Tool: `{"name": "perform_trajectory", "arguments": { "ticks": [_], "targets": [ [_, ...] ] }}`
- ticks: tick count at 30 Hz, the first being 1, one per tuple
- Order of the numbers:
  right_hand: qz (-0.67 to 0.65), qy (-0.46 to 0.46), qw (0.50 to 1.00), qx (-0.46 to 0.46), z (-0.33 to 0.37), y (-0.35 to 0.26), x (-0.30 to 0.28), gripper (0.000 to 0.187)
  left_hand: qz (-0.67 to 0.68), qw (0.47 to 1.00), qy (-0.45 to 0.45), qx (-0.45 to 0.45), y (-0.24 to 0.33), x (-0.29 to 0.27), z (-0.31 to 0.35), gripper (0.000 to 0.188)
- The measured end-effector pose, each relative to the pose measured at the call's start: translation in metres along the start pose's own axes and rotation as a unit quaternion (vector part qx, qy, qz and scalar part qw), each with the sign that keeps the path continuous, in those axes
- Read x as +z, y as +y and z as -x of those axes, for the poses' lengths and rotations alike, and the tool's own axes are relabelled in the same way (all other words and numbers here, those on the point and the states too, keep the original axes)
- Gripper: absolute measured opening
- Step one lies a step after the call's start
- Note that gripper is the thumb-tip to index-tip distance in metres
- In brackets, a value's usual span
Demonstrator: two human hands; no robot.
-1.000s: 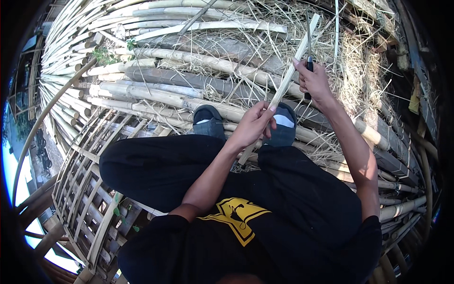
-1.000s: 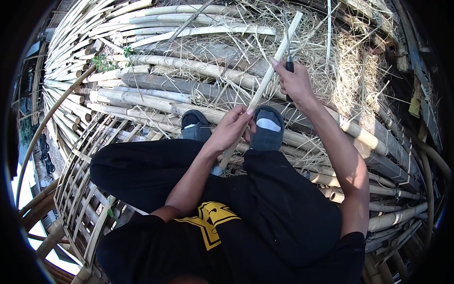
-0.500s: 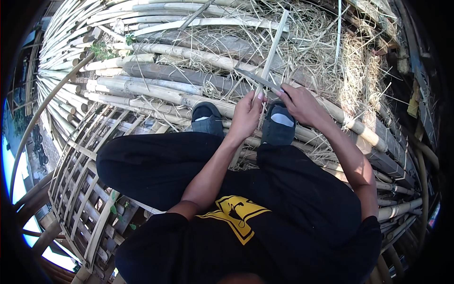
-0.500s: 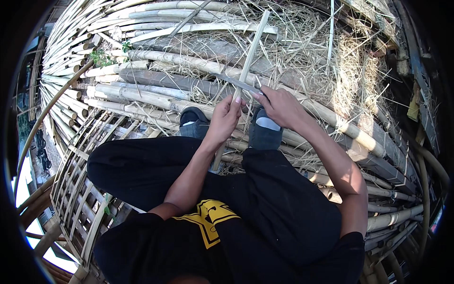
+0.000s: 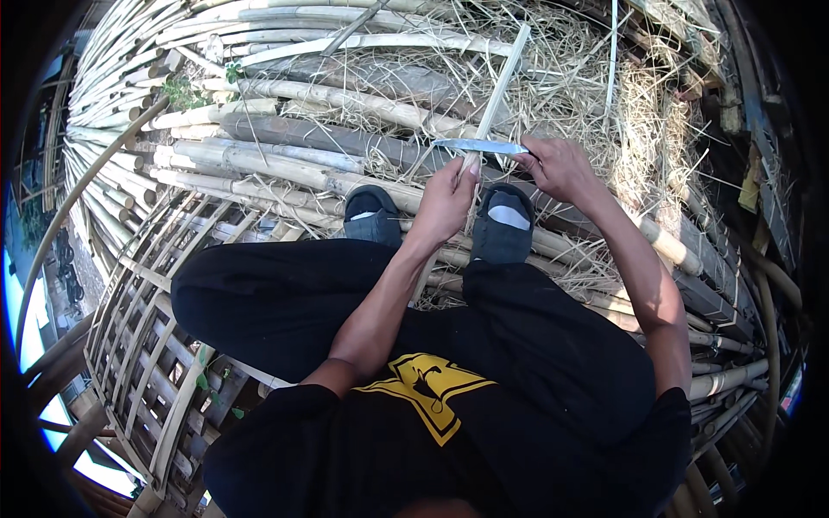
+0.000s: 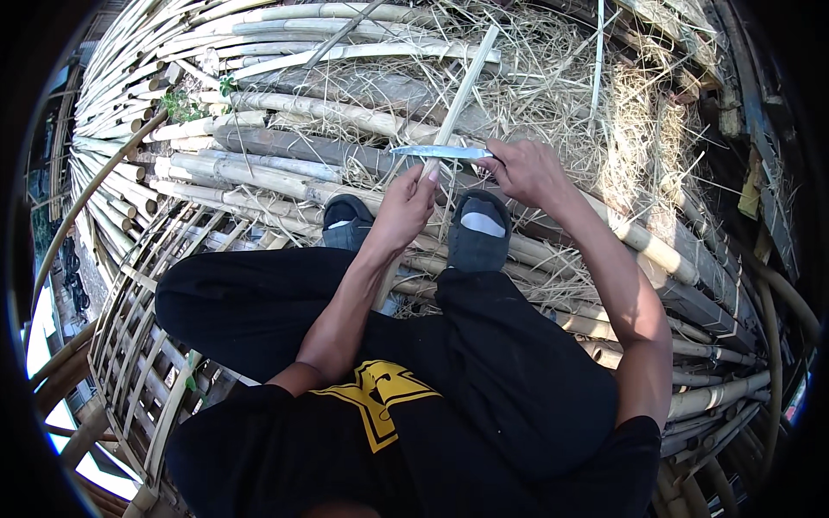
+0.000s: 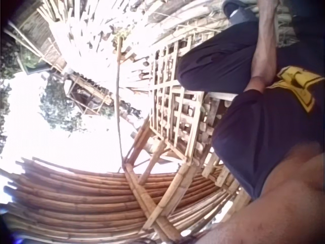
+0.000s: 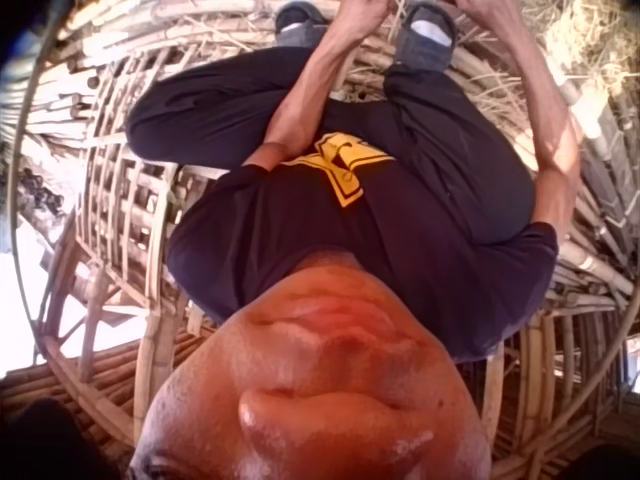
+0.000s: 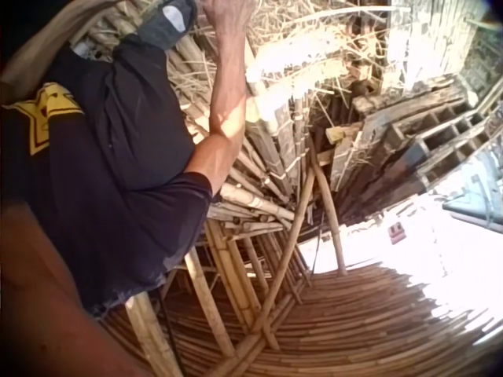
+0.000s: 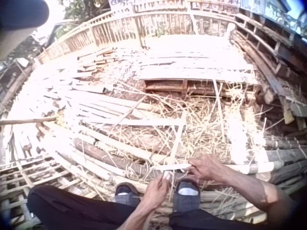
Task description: The person whittles a thin strip of bamboo using a knife while sitting over a pile of bamboo poles.
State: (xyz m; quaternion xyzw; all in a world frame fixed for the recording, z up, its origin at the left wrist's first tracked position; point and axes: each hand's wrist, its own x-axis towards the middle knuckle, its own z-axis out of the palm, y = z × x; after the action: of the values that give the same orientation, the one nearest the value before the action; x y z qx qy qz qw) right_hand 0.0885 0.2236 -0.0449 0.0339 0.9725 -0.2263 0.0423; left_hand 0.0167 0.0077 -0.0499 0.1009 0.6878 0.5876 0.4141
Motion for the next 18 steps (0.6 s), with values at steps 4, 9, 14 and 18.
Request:
{"name": "perform_trajectory", "arguments": {
  "ticks": [4,9,14,18],
  "targets": [
    [0.049,0.094,0.926,0.362,0.012,0.136,-0.053,0.053,0.013,0.996,-0.065,-0.057,0.014,0.002,0.034,0.023],
    [0.013,0.144,0.913,0.381,0.046,0.144,-0.086,0.052,-0.025,0.998,-0.05,-0.008,0.019,-0.001,0.021,0.027],
    [-0.167,0.076,0.96,0.212,0.03,0.033,-0.023,0.048,-0.119,0.993,0.005,0.012,0.017,0.006,0.02,0.024],
    [-0.175,-0.081,0.977,0.093,0.023,-0.034,0.007,0.035,-0.133,0.991,0.014,0.006,0.018,0.006,0.021,0.023]
  ]
}}
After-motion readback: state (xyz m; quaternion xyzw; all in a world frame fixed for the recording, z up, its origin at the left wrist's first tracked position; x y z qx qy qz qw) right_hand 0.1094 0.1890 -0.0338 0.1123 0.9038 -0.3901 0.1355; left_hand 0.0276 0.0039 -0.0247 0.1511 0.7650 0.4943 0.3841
